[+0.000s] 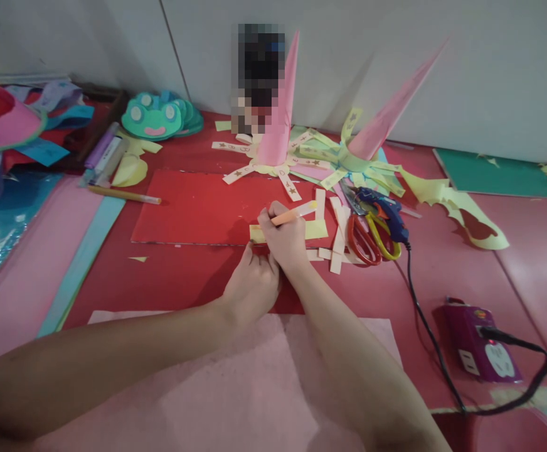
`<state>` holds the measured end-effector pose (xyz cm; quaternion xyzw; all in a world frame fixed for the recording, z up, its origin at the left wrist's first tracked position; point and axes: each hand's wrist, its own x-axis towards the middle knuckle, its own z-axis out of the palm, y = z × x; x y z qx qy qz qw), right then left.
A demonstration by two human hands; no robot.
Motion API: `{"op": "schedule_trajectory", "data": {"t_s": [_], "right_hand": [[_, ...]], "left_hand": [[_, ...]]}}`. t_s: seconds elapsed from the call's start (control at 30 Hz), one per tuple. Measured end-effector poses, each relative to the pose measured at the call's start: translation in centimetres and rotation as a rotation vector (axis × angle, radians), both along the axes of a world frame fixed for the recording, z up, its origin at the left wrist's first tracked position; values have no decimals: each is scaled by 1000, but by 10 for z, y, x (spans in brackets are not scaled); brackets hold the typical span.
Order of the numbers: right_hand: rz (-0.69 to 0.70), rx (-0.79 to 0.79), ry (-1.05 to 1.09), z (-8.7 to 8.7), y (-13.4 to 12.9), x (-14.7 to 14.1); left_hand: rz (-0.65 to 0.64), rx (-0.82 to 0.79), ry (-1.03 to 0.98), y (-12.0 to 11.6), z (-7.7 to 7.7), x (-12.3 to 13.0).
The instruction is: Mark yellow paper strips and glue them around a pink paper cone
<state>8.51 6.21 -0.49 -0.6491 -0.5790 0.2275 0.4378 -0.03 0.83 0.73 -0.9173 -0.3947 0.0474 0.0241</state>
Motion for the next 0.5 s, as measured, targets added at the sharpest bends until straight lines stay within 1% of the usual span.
{"op": "schedule_trajectory", "data": {"t_s": [0.27, 0.5], "right_hand": [[46, 47, -43, 0, 0, 1], [39, 18, -20, -1, 2, 3]], "left_hand": [[8, -8, -27, 0, -1, 0], [8, 36, 20, -2, -1, 0]]}}
